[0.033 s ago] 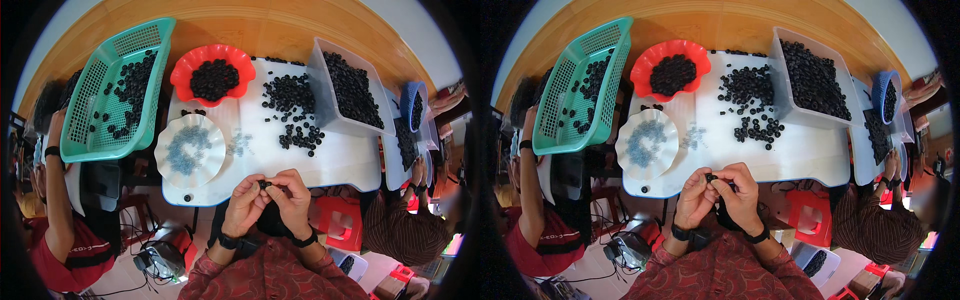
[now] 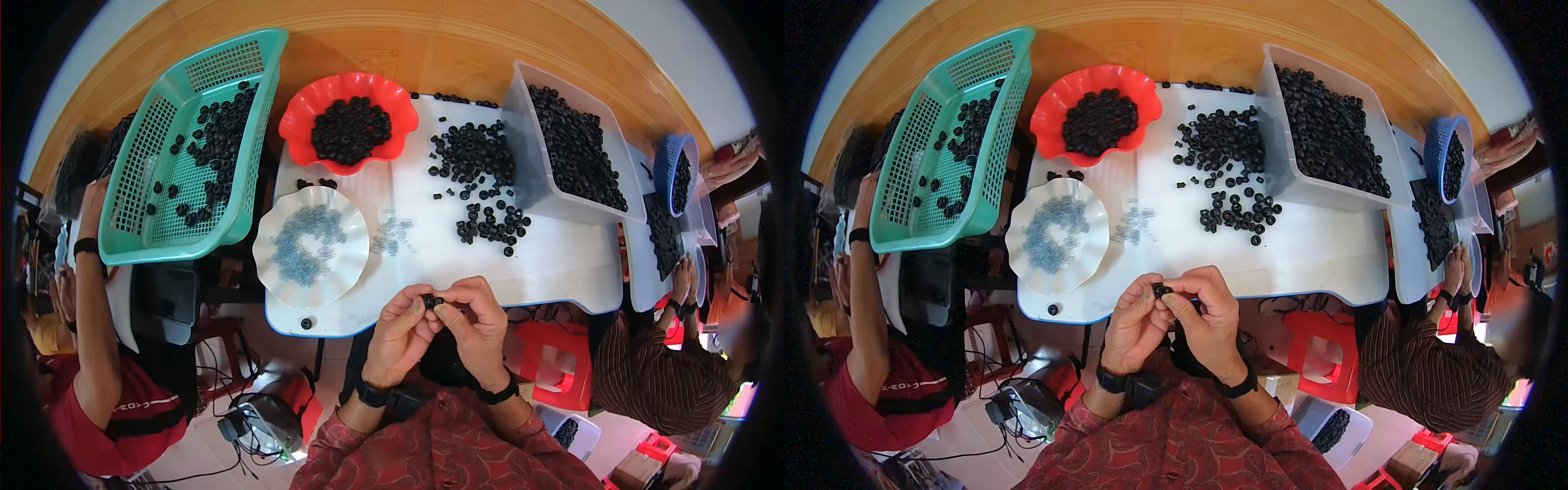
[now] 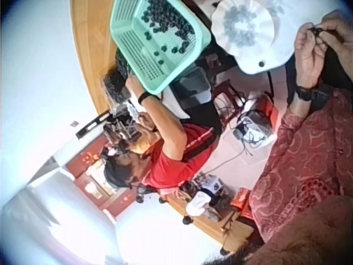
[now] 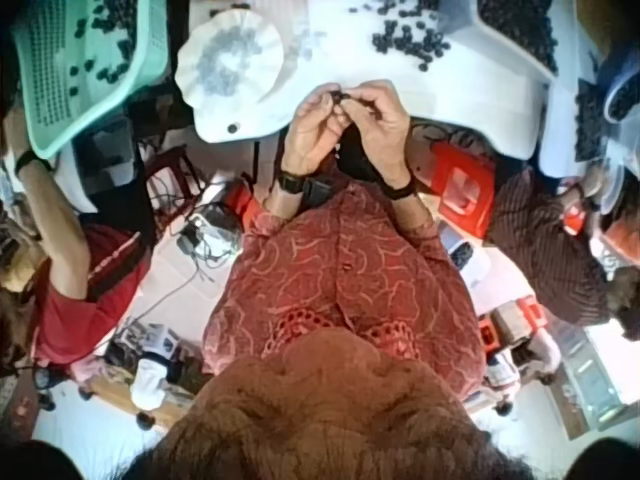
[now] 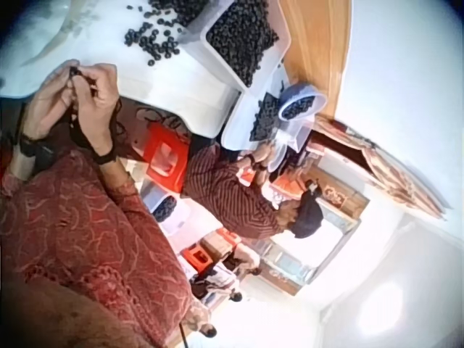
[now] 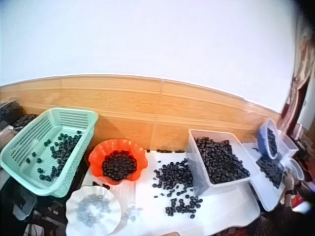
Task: Sorting and inspecting small black rubber rings into different containers on a table in a manufacturing setting.
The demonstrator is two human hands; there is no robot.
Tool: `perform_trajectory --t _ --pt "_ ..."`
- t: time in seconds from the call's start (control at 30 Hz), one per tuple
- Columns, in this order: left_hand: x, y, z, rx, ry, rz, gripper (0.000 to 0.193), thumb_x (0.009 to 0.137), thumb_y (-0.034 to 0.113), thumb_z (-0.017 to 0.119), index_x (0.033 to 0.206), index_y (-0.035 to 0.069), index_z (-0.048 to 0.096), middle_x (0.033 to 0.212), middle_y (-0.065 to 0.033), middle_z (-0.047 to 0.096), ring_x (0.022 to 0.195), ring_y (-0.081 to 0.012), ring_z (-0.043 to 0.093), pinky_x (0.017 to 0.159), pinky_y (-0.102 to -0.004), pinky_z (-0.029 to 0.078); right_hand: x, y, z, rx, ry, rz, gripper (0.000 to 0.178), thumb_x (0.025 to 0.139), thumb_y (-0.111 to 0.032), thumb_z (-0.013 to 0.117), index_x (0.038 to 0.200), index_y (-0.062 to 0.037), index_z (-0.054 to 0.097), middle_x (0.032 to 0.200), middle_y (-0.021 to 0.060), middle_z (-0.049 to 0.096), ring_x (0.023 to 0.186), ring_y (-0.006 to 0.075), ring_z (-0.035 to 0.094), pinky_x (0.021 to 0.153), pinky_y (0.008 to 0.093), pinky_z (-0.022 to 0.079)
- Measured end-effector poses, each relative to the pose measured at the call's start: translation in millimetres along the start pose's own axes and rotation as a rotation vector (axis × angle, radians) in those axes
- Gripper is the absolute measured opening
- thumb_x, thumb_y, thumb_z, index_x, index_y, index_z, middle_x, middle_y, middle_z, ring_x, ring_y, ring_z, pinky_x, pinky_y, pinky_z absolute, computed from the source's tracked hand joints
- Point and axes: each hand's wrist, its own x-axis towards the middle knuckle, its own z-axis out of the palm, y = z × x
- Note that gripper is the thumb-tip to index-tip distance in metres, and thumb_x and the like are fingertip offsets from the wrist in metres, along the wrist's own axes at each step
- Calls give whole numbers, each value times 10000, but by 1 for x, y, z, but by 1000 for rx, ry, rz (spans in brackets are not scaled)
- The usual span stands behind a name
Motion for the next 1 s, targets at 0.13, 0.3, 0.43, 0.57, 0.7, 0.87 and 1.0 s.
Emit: perform_trajectory --t 0.13,0.3,0.43,0.57,0.7,0.87,1.0 --pt "-1 1 0 15 21 4 204 965 63 555 1152 -6 599 1035 -83 646 841 -128 621 788 -259 516 -1 1 0 13 -17 25 137 878 52 627 1011 19 644 991 69 540 802 110 633 713 217 530" --pt "-1 1 0 23 14 4 206 969 68 553 1155 -7 597 1033 -78 647 836 -120 620 781 -257 518 -1 0 0 49 -11 54 133 881 51 626 1009 20 644 993 67 538 809 106 631 716 212 531" --pt "-1 0 -1 45 27 20 213 970 67 550 1163 -9 599 1019 -79 652 821 -118 623 770 -253 521 0 -1 0 29 -15 33 135 880 53 626 1010 20 644 996 67 537 804 104 628 709 212 529" --pt "0 -1 -1 86 16 49 218 971 73 553 1166 -10 605 1024 -86 657 825 -122 631 770 -256 529 0 1 -1 -8 -10 4 140 878 60 625 1011 19 645 995 69 539 789 100 618 700 210 523" --pt "-1 0 3 89 7 45 233 971 69 551 1183 -16 600 1048 -101 658 854 -135 642 794 -272 545 -2 3 -2 25 18 16 152 874 60 629 1019 16 644 993 70 542 837 109 610 738 215 513" --pt "-2 2 7 179 18 53 265 970 47 541 1220 -31 581 1091 -125 655 903 -166 654 821 -296 561 0 4 -9 13 -8 36 154 879 54 630 1028 20 641 1011 69 539 879 118 602 776 220 501" --pt "-2 1 7 190 18 58 263 967 44 545 1217 -31 582 1103 -133 654 902 -173 657 821 -298 559 0 2 -8 91 -9 84 150 885 53 624 1032 25 639 1024 65 535 874 115 599 771 218 502"
